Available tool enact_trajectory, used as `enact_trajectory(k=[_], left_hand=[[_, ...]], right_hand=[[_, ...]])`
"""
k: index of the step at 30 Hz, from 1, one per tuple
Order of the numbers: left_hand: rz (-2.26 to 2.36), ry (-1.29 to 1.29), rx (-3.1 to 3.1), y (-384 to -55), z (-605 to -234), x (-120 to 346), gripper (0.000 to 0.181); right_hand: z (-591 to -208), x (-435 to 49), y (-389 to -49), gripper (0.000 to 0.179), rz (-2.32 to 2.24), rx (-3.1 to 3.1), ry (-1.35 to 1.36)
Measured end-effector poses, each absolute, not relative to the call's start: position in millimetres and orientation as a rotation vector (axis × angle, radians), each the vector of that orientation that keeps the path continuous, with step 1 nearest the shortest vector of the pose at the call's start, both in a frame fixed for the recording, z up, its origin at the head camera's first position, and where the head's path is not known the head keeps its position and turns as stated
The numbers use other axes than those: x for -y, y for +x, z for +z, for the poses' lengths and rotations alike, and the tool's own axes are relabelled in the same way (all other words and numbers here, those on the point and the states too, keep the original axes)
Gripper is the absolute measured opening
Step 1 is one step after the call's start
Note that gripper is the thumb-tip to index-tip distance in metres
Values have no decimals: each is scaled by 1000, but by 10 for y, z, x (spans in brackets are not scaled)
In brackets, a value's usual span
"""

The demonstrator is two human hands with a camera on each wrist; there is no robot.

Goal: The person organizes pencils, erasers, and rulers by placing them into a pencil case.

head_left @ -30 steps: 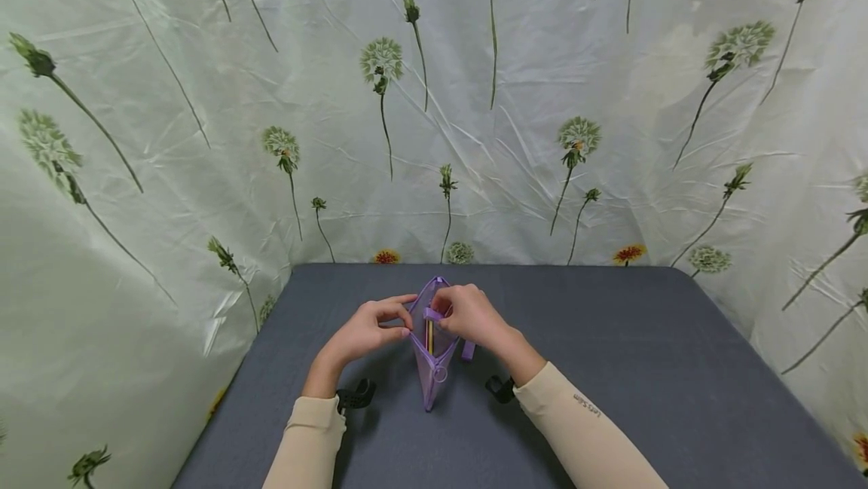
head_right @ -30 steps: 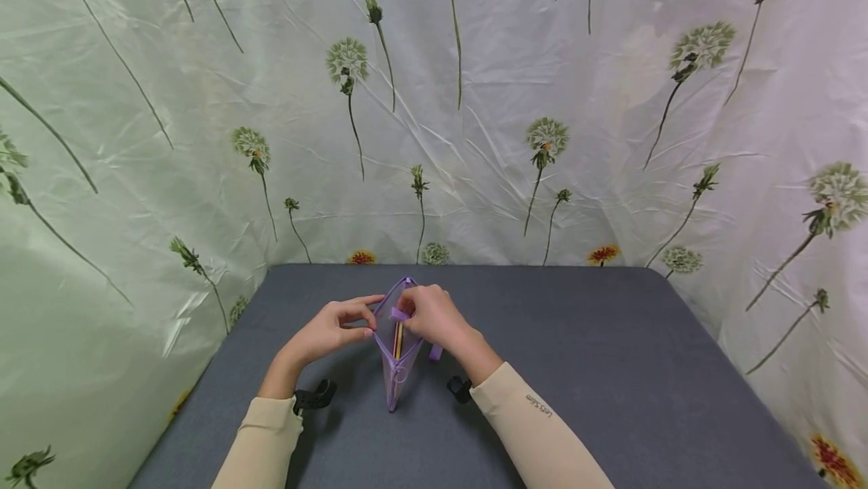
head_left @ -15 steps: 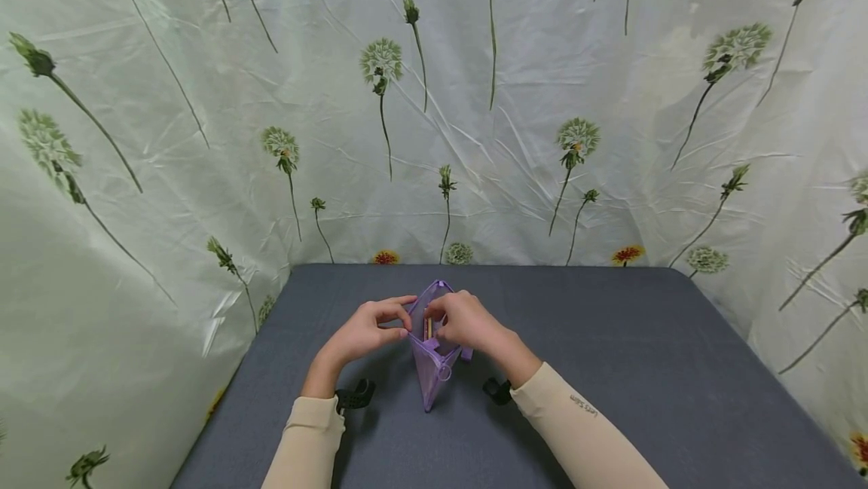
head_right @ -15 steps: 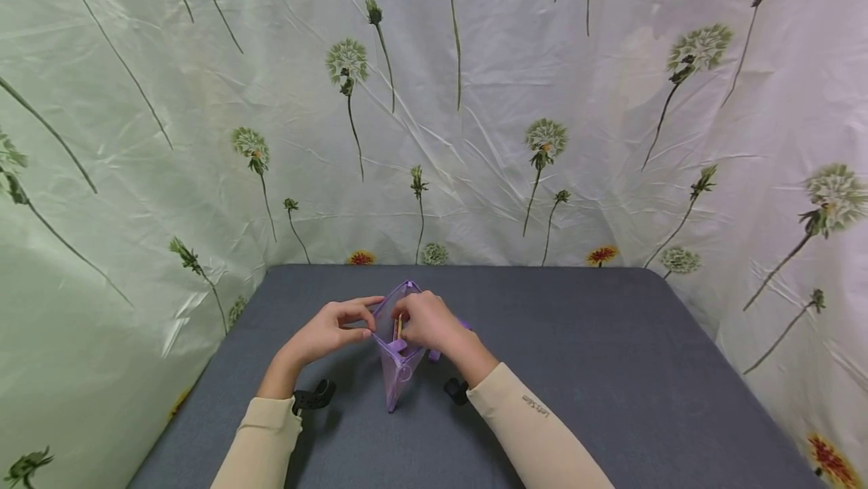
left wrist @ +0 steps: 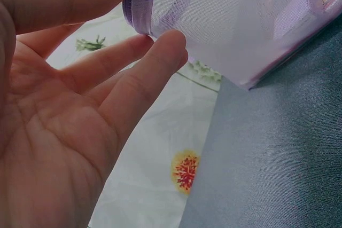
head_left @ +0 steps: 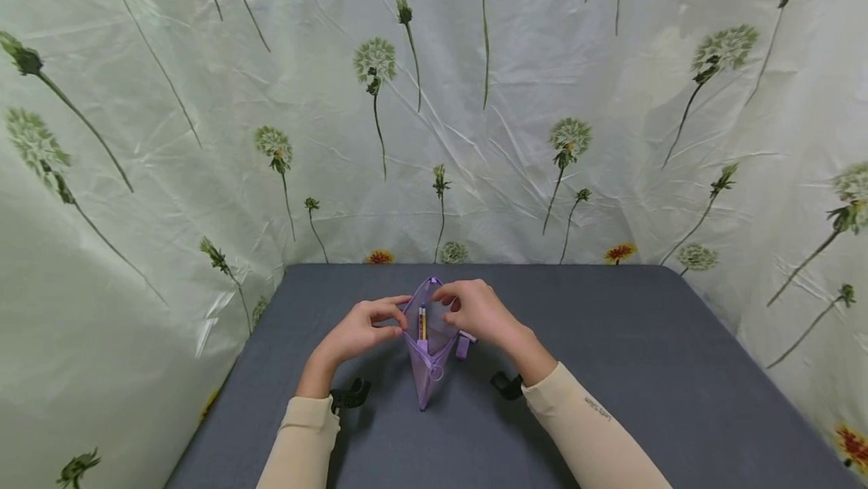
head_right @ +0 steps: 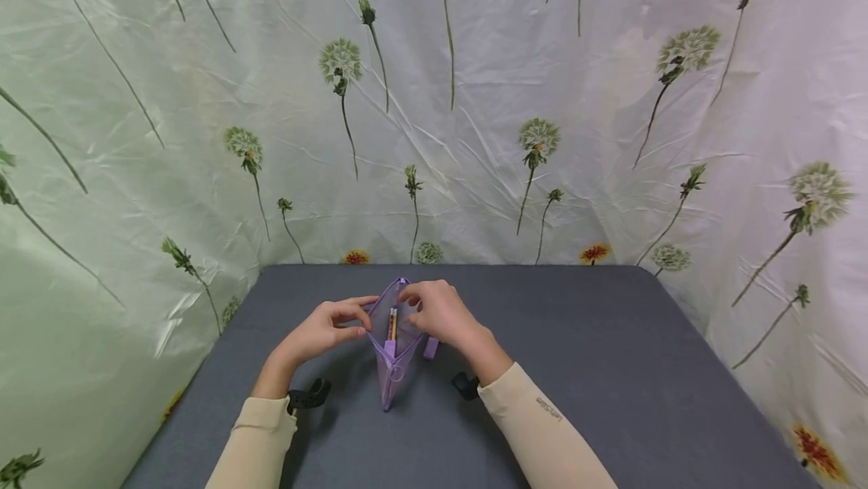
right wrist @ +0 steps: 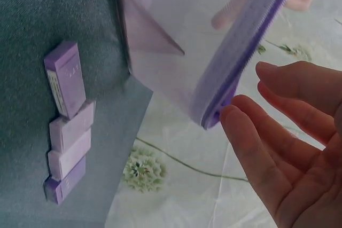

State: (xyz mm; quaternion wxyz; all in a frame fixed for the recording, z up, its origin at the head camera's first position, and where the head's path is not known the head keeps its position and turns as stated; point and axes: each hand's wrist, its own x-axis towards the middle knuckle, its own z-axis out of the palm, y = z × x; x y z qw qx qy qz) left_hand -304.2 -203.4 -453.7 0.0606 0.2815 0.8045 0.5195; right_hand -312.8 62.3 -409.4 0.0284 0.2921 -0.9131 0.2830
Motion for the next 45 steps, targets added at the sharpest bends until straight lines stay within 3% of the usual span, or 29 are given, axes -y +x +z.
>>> enact_trajectory(k=[8, 14, 23, 45], left_hand=[[1565, 834, -2440, -2951, -4425, 2004, 20], [1566, 857, -2427, -2832, -4246, 1968, 19], [1568, 845, -2416, -3019, -4539, 2040, 10], [1531, 879, -2448, -3053, -4552, 2072, 8]], right_hand=[[-4118, -791, -3108, 34, 1009, 2774, 795], [-4206, -945, -3140, 35, 1067, 2763, 739], [-4390, -1127, -3205, 34, 1085, 2772, 612], [-4708, -1334, -3383, 36, 1076, 2856, 514]])
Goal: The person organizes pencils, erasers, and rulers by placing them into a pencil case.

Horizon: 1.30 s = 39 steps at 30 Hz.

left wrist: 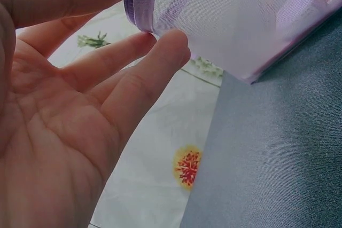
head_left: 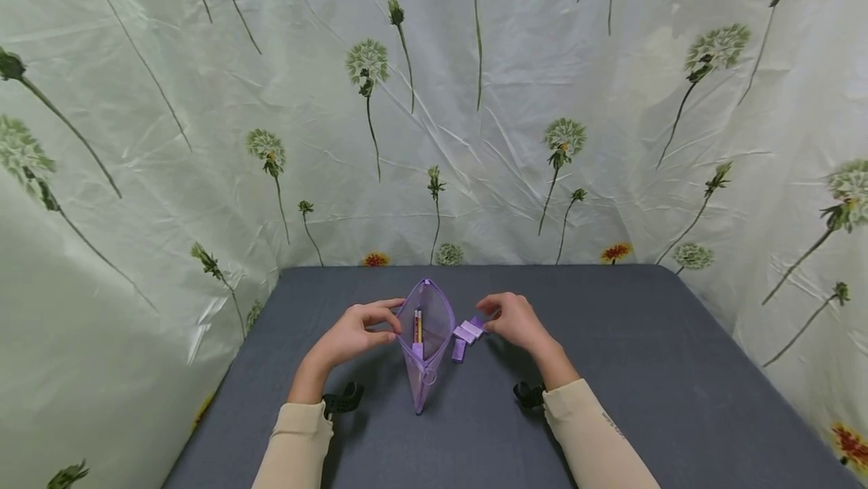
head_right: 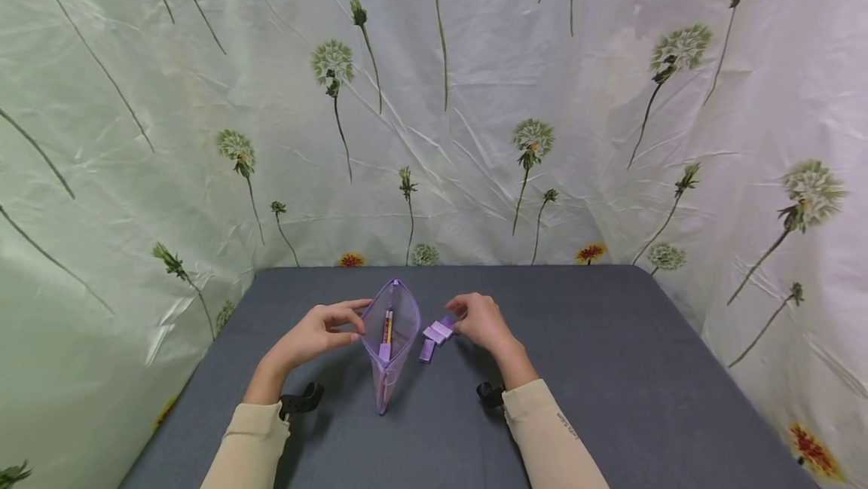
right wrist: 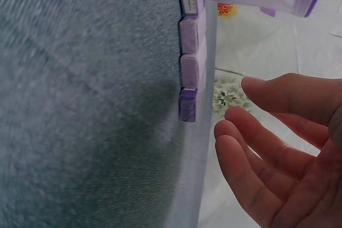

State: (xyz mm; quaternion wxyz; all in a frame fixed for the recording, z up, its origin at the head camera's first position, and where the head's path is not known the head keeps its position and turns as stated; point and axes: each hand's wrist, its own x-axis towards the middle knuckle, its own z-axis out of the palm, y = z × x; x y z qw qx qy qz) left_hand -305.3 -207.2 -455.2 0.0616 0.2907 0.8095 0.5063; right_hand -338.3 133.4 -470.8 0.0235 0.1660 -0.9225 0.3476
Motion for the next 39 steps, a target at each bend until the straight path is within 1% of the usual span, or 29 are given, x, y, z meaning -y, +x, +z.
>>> enact_trajectory(k=[9, 18, 27, 39], left_hand=[[1569, 881, -2412, -3053, -4562, 2076, 11], [1604, 901, -2370, -3043, -4559, 2066, 6], [1609, 903, -2355, -3059, -4567, 2061, 3], [1610, 896, -2349, -3057, -4571, 2070, 4]], right_hand=[[-4835, -1365, -3424, 35, 1102, 2872, 467], [-4957, -1364, -3471, 37, 1038, 2904, 471], [-4969, -1330, -3476, 34, 959, 2896, 455], [-4947, -1314, -3438, 25, 883, 2893, 426]])
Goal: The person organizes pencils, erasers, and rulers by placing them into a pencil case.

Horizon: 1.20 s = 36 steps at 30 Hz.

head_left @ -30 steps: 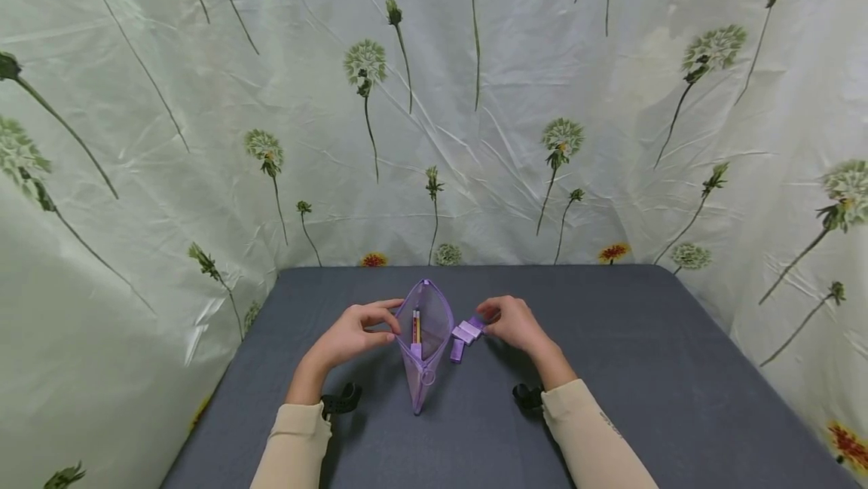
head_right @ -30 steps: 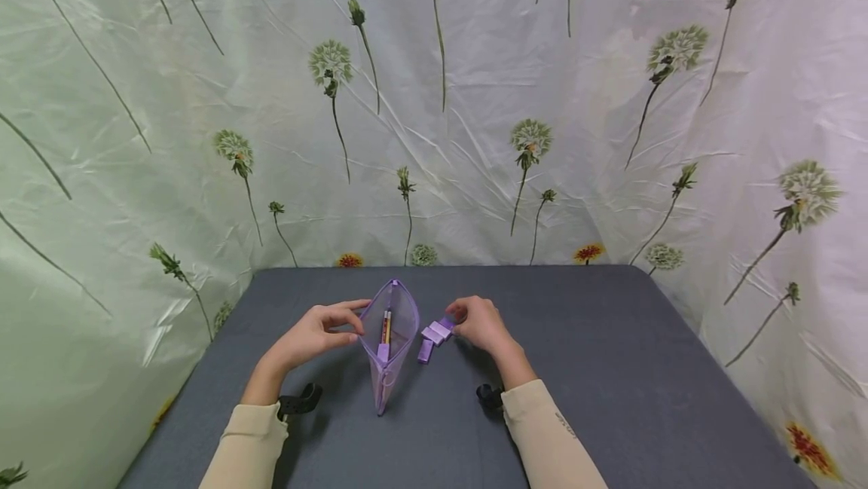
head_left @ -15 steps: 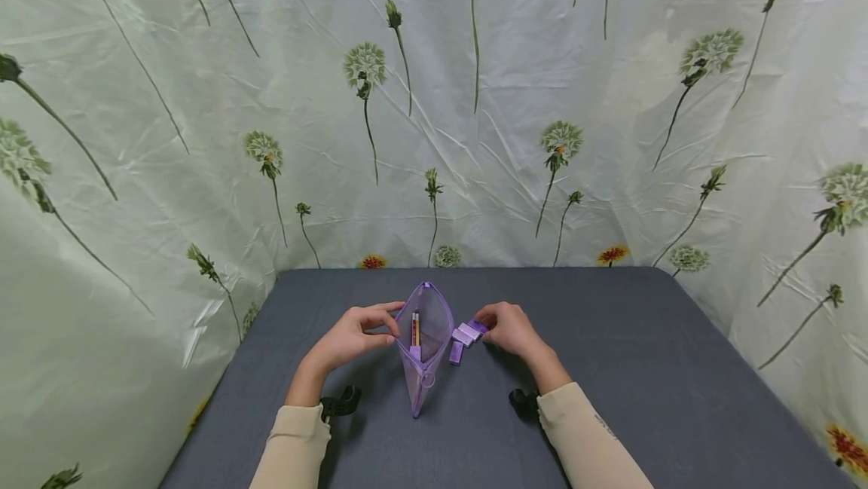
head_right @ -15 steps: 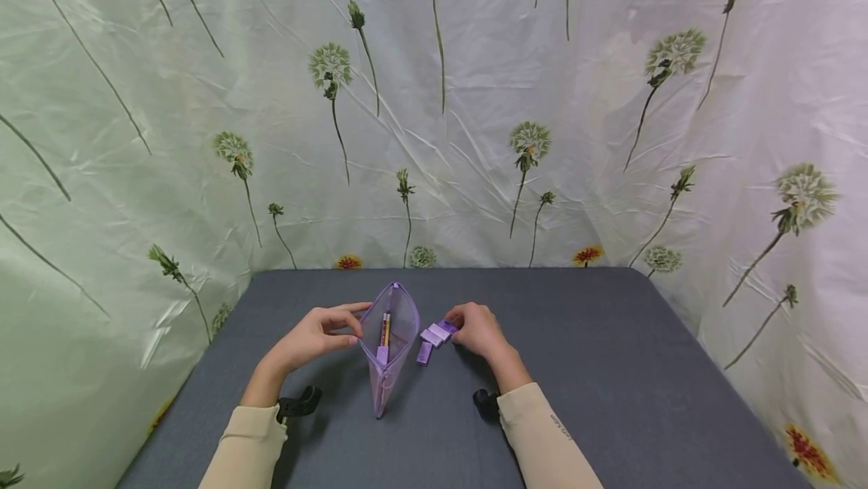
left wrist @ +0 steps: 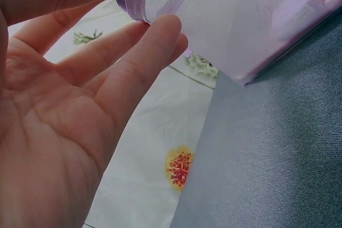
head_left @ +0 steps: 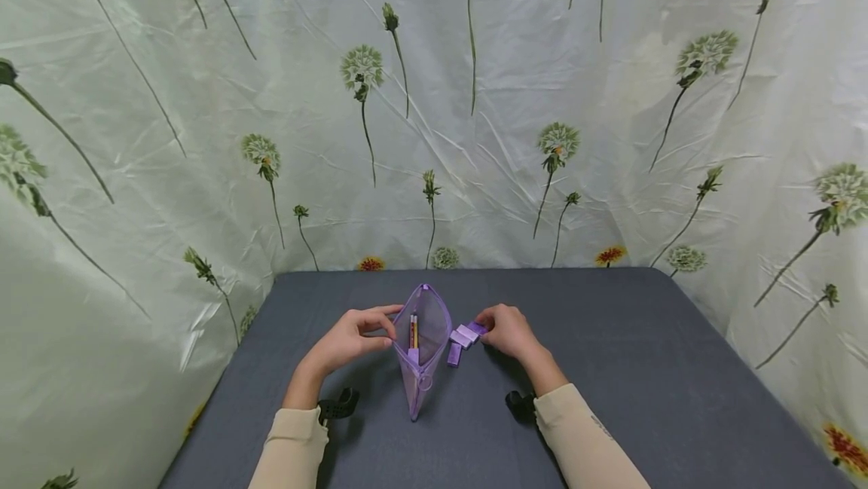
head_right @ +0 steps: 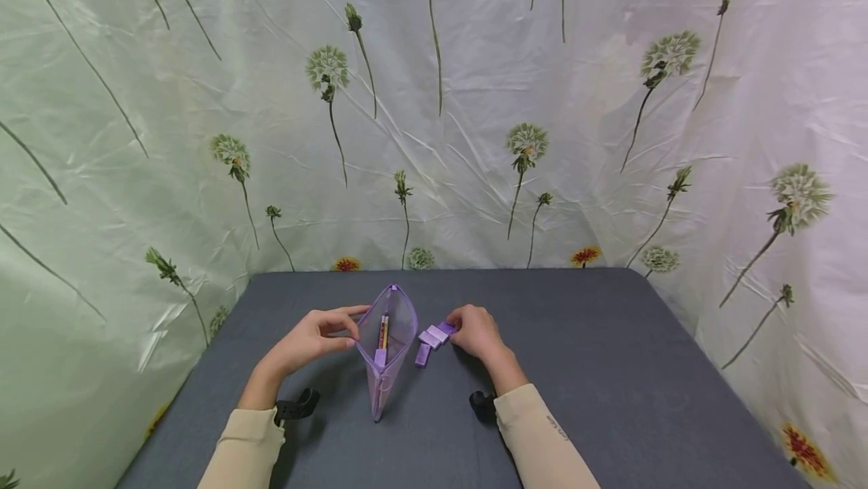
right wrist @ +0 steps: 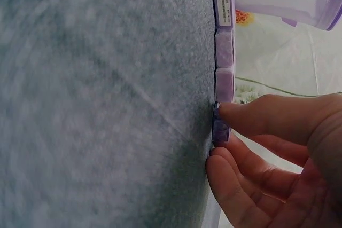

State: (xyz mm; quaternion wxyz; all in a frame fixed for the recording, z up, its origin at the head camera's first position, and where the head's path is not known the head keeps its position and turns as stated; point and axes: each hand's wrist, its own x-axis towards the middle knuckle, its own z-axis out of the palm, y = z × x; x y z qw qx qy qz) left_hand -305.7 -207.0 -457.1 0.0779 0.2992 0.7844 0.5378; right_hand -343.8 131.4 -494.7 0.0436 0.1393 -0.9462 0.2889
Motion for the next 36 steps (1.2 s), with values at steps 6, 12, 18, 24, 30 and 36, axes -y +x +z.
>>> enact_trajectory(k=[6, 12, 18, 24, 30, 36], left_hand=[[1617, 904, -2342, -3070, -4565, 2063, 6], [1606, 884, -2357, -3070, -4561, 2054, 7], [1601, 865, -2362, -3056, -4578, 2052, 6], [1603, 862, -2349, -3038, -4585, 2055, 10], [1604, 865, -2348, -3033, -4570, 2061, 12], [1597, 840, -2357, -3022, -4558, 2072, 12]], right_hand=[[-4922, -1366, -3430, 20, 842, 2919, 397], [-4907, -1381, -3414, 18, 807, 2951, 351], [-4916, -1385, -3399, 18, 793, 2970, 328], [-4929, -1393, -3388, 17, 767, 2970, 310], [-4932, -1383, -3373, 15, 776, 2966, 287], [-4904, -1391, -3391, 16, 763, 2963, 285]])
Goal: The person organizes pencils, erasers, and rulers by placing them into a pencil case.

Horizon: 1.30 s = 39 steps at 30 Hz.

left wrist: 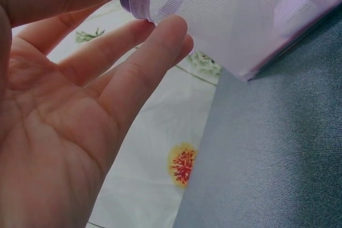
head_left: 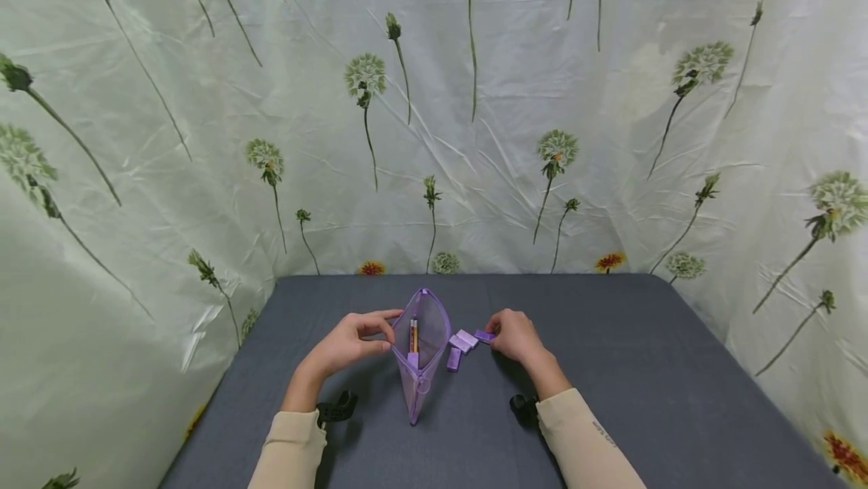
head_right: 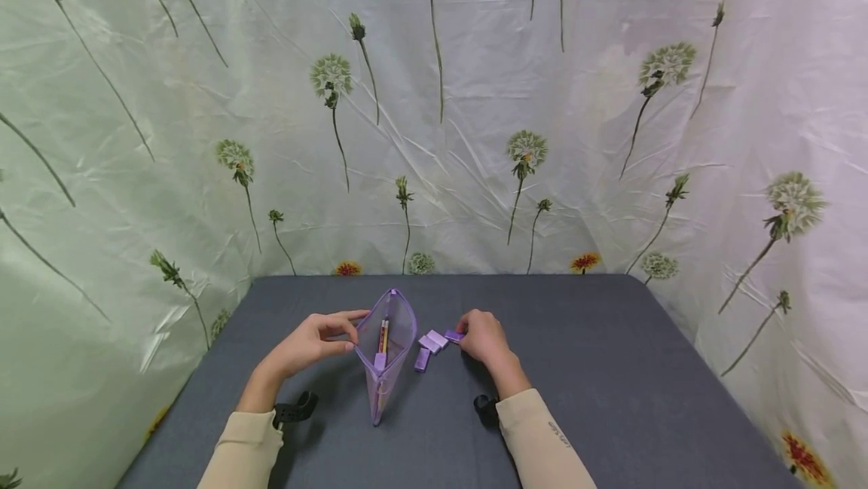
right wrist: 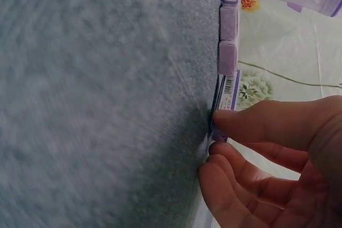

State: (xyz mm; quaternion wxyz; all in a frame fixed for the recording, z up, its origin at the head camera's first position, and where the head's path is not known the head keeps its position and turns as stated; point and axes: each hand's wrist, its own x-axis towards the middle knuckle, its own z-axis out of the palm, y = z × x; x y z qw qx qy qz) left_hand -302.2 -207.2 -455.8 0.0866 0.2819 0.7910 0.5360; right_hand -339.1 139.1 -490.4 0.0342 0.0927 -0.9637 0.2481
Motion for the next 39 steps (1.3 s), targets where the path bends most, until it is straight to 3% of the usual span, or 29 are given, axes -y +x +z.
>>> enact_trajectory(k=[14, 39], left_hand=[[1606, 881, -2345, -3023, -4546, 2094, 12], [1597, 886, -2354, -3044, -4568, 2075, 7]], right_hand=[[-4750, -1377, -3376, 17, 868, 2944, 260], [-4349, -1154, -3158, 19, 1086, 2789, 479]])
